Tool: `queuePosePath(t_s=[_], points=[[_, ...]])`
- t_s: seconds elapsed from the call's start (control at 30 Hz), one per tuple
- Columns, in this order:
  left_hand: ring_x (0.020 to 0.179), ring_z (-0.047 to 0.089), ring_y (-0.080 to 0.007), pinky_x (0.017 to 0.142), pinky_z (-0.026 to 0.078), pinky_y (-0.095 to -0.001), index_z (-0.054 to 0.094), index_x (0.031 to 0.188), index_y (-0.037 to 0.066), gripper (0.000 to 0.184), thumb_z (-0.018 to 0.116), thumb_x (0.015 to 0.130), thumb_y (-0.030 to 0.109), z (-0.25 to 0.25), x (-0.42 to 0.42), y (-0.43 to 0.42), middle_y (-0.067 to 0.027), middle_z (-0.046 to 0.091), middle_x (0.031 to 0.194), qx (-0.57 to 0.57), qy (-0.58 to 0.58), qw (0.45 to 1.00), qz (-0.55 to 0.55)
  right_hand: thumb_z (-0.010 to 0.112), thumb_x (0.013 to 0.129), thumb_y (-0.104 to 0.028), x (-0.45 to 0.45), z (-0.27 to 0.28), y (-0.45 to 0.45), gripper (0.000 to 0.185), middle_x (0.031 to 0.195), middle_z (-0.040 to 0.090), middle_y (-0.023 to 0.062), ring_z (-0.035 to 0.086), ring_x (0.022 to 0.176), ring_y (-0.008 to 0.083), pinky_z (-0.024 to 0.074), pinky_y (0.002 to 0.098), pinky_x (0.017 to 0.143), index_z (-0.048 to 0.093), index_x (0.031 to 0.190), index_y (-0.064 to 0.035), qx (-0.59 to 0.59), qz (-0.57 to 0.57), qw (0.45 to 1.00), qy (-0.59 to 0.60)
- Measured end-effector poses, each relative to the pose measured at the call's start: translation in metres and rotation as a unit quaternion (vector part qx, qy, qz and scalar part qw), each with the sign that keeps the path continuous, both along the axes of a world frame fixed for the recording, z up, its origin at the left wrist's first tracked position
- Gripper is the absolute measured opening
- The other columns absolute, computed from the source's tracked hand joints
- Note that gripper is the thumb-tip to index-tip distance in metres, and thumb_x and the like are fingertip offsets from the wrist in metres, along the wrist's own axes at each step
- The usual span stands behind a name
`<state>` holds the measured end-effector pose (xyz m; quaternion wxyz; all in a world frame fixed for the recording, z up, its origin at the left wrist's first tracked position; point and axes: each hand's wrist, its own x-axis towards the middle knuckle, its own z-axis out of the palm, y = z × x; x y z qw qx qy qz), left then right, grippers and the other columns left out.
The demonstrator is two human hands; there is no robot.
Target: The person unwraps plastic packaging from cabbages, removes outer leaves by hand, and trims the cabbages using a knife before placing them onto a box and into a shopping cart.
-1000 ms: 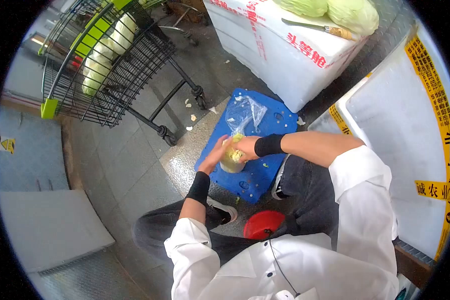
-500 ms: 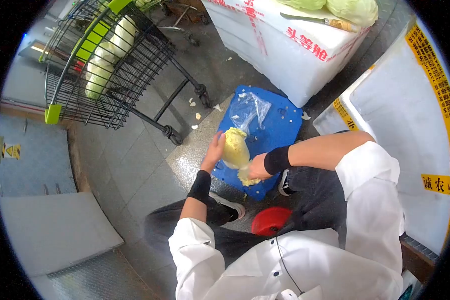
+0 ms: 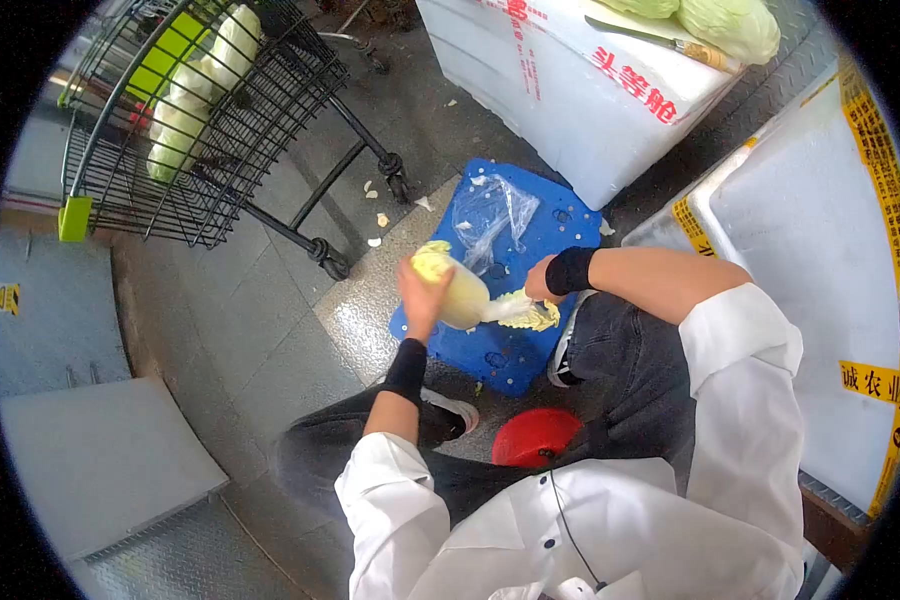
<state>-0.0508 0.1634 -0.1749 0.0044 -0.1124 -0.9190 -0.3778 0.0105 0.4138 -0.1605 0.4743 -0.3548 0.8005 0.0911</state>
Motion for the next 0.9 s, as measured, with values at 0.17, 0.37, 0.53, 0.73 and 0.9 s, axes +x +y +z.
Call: queuePosePath(t_s=[0.17, 0.37, 0.53, 0.73, 0.9], points=[[0.111, 0.052, -0.0262, 0.097, 0.043, -0.0369, 0.039, 0.129, -0.003, 0.072, 0.080, 0.076, 0.023, -0.041, 0.000, -0.057, -0.0181, 0.052, 0.119, 0.265, -0.141, 0.949, 0.099, 0.070, 0.075, -0.015, 0.000, 0.002, 0.012, 0.022, 0.091, 0.069, 0.0177, 0.067, 0.088, 0.0353, 0.0541, 0.0479, 0.071, 0.070, 0.092, -0.0020, -0.006, 0.001, 1.000, -0.011], [0.104, 0.057, -0.0239, 0.087, 0.050, -0.0344, 0.036, 0.131, 0.000, 0.074, 0.081, 0.076, 0.020, 0.000, 0.007, -0.056, -0.0175, 0.053, 0.118, 0.236, -0.187, 0.952, 0.062, 0.070, 0.075, -0.018, -0.024, 0.011, 0.021, 0.023, 0.095, 0.069, 0.0151, 0.067, 0.091, 0.0337, 0.0541, 0.0457, 0.074, 0.069, 0.094, -0.0048, -0.014, -0.088, 0.994, 0.070], [0.108, 0.055, -0.0265, 0.091, 0.047, -0.0362, 0.039, 0.129, -0.001, 0.078, 0.083, 0.071, 0.026, 0.012, 0.004, -0.056, -0.0199, 0.051, 0.121, 0.183, -0.192, 0.964, -0.009, 0.073, 0.073, -0.020, -0.039, 0.011, 0.026, 0.028, 0.095, 0.070, 0.0163, 0.067, 0.090, 0.0317, 0.0543, 0.0450, 0.074, 0.069, 0.093, -0.0010, -0.042, -0.164, 0.978, 0.120], [0.117, 0.046, -0.0389, 0.102, 0.036, -0.0446, 0.039, 0.128, -0.007, 0.079, 0.081, 0.073, 0.032, -0.009, 0.013, -0.043, -0.0276, 0.045, 0.125, 0.057, -0.017, 0.998, 0.009, 0.080, 0.065, -0.025, -0.029, -0.011, 0.008, 0.075, 0.100, 0.064, 0.0244, 0.063, 0.096, 0.0395, 0.0526, 0.0462, 0.076, 0.042, 0.125, -0.0017, -0.158, -0.139, 0.975, 0.070], [0.118, 0.043, -0.0438, 0.103, 0.033, -0.0483, 0.038, 0.129, -0.008, 0.079, 0.078, 0.075, 0.034, 0.001, 0.020, -0.029, -0.0300, 0.045, 0.124, 0.054, -0.011, 0.997, 0.054, 0.073, 0.073, -0.028, -0.002, -0.010, -0.039, 0.064, 0.108, 0.060, 0.0230, 0.060, 0.101, 0.0384, 0.0502, 0.0484, 0.084, 0.046, 0.125, -0.0032, -0.170, -0.157, 0.973, 0.025]])
